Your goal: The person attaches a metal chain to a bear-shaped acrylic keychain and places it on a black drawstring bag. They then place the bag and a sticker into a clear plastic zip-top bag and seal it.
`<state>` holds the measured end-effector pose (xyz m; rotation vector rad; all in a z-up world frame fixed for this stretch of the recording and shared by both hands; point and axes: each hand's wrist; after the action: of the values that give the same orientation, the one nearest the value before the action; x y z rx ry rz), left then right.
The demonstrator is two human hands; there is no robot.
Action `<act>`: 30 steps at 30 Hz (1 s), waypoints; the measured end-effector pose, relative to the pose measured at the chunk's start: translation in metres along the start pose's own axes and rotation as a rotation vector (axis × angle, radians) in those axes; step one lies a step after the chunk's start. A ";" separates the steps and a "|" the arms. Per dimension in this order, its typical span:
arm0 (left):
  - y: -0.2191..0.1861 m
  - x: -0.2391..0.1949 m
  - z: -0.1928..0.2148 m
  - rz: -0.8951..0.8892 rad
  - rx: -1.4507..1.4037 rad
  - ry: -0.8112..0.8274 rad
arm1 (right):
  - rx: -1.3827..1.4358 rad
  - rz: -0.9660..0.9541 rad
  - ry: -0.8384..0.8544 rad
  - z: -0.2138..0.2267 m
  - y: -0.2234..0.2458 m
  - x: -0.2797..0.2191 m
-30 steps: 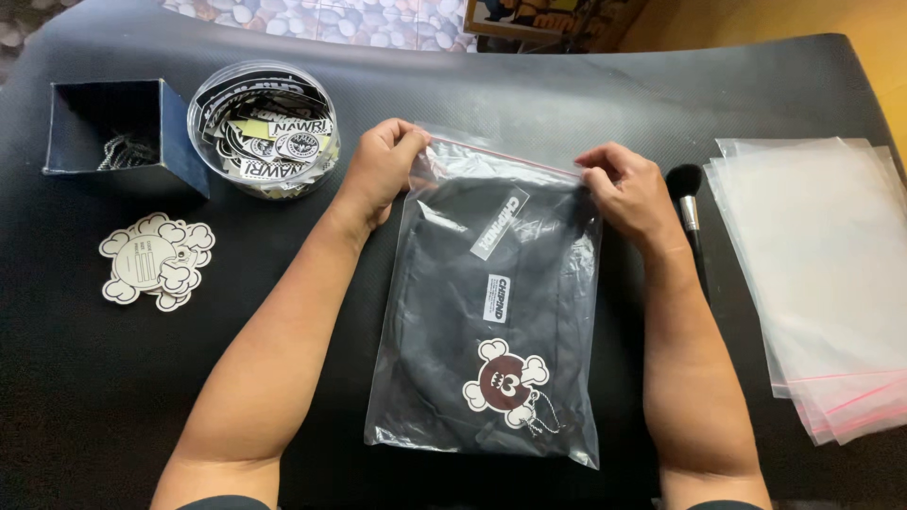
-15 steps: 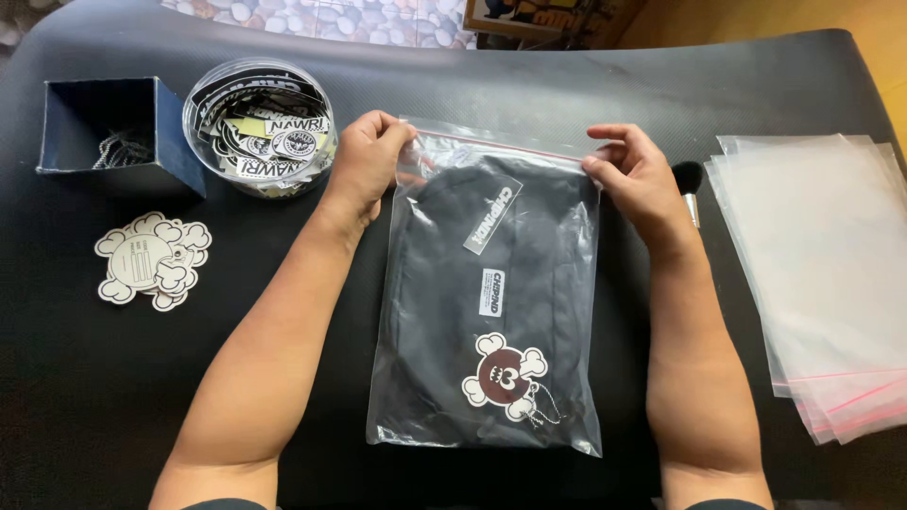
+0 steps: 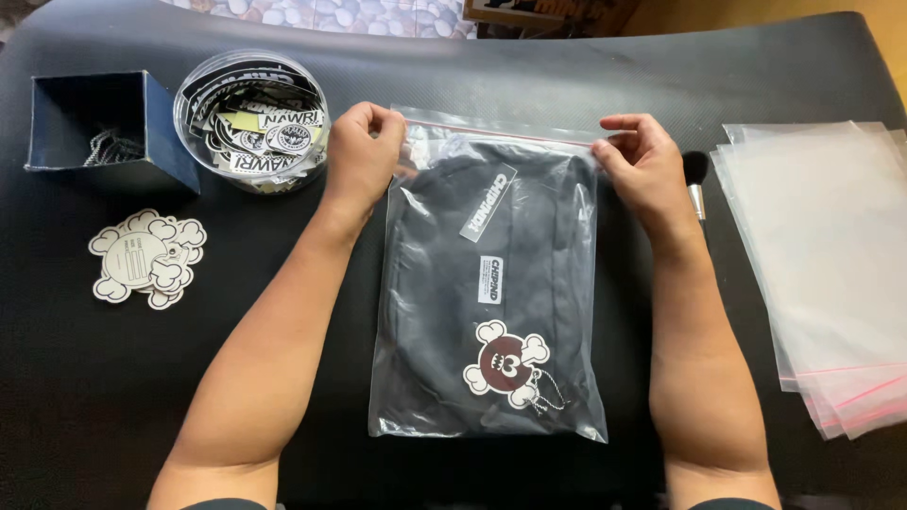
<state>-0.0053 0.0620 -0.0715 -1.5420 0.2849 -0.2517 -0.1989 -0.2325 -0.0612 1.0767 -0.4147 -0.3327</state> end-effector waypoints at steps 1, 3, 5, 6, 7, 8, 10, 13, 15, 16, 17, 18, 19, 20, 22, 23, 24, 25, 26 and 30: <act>0.001 -0.002 0.002 0.002 0.000 0.000 | 0.000 -0.002 0.001 0.000 0.001 -0.003; 0.001 -0.005 0.006 -0.255 0.421 -0.025 | -0.194 0.021 -0.068 -0.002 0.006 -0.007; 0.015 -0.001 0.005 -0.419 0.534 -0.042 | -0.230 0.077 -0.115 -0.003 0.002 -0.007; 0.020 0.001 0.004 -0.584 0.646 -0.062 | -0.265 0.136 -0.159 -0.003 0.001 -0.005; 0.008 -0.011 0.001 -0.585 0.643 -0.066 | -0.267 0.141 -0.159 -0.004 0.008 -0.007; -0.005 -0.022 -0.001 -0.557 0.748 -0.048 | -0.369 0.260 -0.206 -0.007 0.015 -0.009; -0.022 -0.035 -0.007 -0.528 0.852 -0.032 | -0.471 0.381 -0.253 -0.015 0.035 -0.015; -0.027 -0.040 -0.014 -0.868 0.922 -0.035 | -0.553 0.434 -0.069 -0.030 0.053 -0.024; -0.021 -0.040 -0.018 -1.029 0.930 0.052 | -0.681 0.553 -0.029 -0.036 0.040 -0.020; -0.009 -0.037 -0.019 -1.027 0.929 0.051 | -0.682 0.554 -0.027 -0.035 0.037 -0.020; 0.003 -0.033 -0.021 -0.988 1.002 0.132 | -0.689 0.512 -0.001 -0.035 0.035 -0.019; 0.015 -0.029 -0.021 -0.946 1.076 0.211 | -0.695 0.473 0.025 -0.035 0.033 -0.018; 0.014 -0.028 -0.020 -0.946 1.076 0.206 | -0.695 0.477 0.027 -0.035 0.034 -0.018; 0.013 -0.028 -0.020 -0.917 1.072 0.240 | -0.722 0.476 0.022 -0.035 0.034 -0.019; 0.015 -0.027 -0.020 -0.889 1.066 0.276 | -0.749 0.473 0.015 -0.034 0.036 -0.020; 0.018 -0.025 -0.020 -0.896 1.074 0.264 | -0.765 0.469 0.037 -0.034 0.037 -0.020; 0.021 -0.025 -0.020 -0.900 1.083 0.251 | -0.779 0.465 0.062 -0.034 0.038 -0.020; 0.022 -0.025 -0.021 -0.899 1.083 0.252 | -0.779 0.463 0.064 -0.034 0.040 -0.021; 0.021 -0.024 -0.021 -0.897 1.090 0.257 | -0.768 0.469 0.081 -0.034 0.041 -0.021; 0.026 -0.023 -0.020 -0.883 1.105 0.252 | -0.772 0.511 0.080 -0.033 0.040 -0.020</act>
<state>-0.0337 0.0514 -0.0971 -0.4371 -0.3410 -1.0943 -0.1977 -0.1801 -0.0420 0.2097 -0.4221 0.0213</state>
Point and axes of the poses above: each hand's wrist, its own x-axis towards the middle knuckle, its own z-axis out of the back of the hand, y = z × x, and after that the axes turned 2 degrees about y, right-handed
